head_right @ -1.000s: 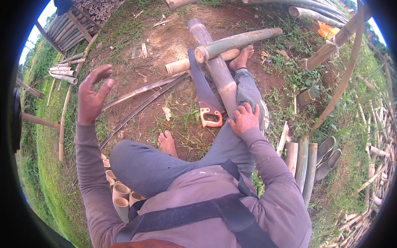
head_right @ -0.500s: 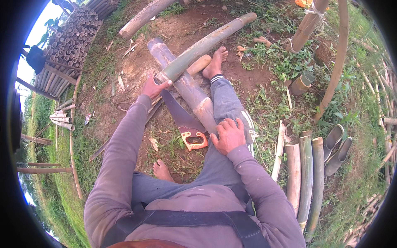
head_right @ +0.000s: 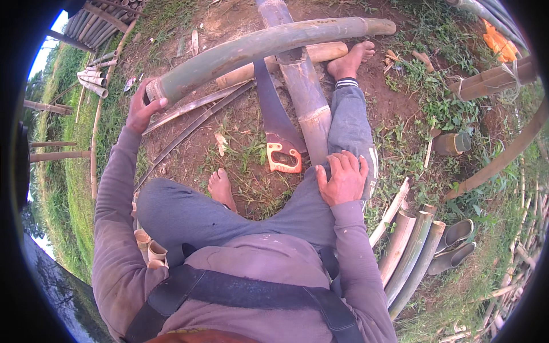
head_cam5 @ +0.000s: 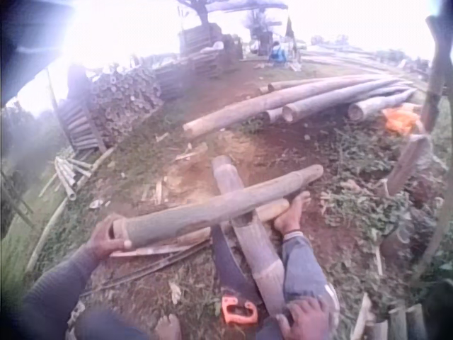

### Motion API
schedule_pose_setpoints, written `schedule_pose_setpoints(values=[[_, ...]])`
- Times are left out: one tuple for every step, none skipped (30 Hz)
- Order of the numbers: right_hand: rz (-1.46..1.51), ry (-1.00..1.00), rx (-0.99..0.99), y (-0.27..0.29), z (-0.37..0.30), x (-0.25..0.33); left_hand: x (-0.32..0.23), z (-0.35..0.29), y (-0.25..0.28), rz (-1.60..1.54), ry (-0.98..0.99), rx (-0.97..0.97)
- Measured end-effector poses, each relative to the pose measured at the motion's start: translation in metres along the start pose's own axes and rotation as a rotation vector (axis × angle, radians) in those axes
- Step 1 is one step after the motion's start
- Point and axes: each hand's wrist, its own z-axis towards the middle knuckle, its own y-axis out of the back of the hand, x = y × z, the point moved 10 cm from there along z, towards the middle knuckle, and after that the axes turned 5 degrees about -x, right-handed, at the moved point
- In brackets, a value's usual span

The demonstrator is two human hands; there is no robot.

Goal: The person selects bamboo poles from a pile, positions them on a wooden support, and uses a hand saw to cut them into shorter sections. The cut pieces are placed on the ground nearby.

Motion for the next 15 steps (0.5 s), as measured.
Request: schedule_pose_setpoints(values=[[-0.02,0.011,0.023,-0.002,-0.001,0.003,0.028,-0.03,0.032,-0.032,-0.029,-0.049],[-0.046,0.024,0.038,-0.004,0.002,0.007,0.054,-0.055,0.058,-0.068,-0.065,-0.101],[-0.082,0.036,0.051,-0.006,0.006,0.009,0.067,-0.074,0.073,-0.118,-0.074,-0.154],[-0.092,0.053,0.065,-0.01,0.005,0.009,0.079,-0.098,0.085,-0.164,-0.071,-0.21],[-0.124,0.046,0.086,-0.013,0.005,0.01,0.092,-0.115,0.095,-0.209,-0.068,-0.264],[-0.153,0.055,0.113,-0.015,0.006,0.012,0.119,-0.134,0.102,-0.316,0.014,-0.354],[-0.182,0.067,0.132,-0.017,0.009,0.016,0.157,-0.148,0.104,-0.422,0.088,-0.452],[-0.199,0.072,0.156,-0.022,0.009,0.015,0.196,-0.162,0.102,-0.527,0.159,-0.546],[-0.215,0.078,0.169,-0.024,0.008,0.015,0.239,-0.176,0.088,-0.669,0.254,-0.571],[-0.229,0.087,0.178,-0.025,0.009,0.017,0.286,-0.192,0.073,-0.814,0.343,-0.6],[-0.244,0.09,0.187,-0.026,0.008,0.018,0.323,-0.205,0.056,-0.892,0.451,-0.634],[-0.259,0.091,0.205,-0.028,0.008,0.019,0.358,-0.22,0.039,-0.972,0.557,-0.679],[-0.266,0.096,0.216,-0.03,0.008,0.02,0.387,-0.232,0.019,-0.987,0.689,-0.735],[-0.268,0.118,0.228,-0.032,0.012,0.025,0.419,-0.239,0.012,-0.706,0.712,-0.704],[-0.267,0.134,0.241,-0.036,0.014,0.029,0.443,-0.241,0.009,-0.422,0.736,-0.655]])
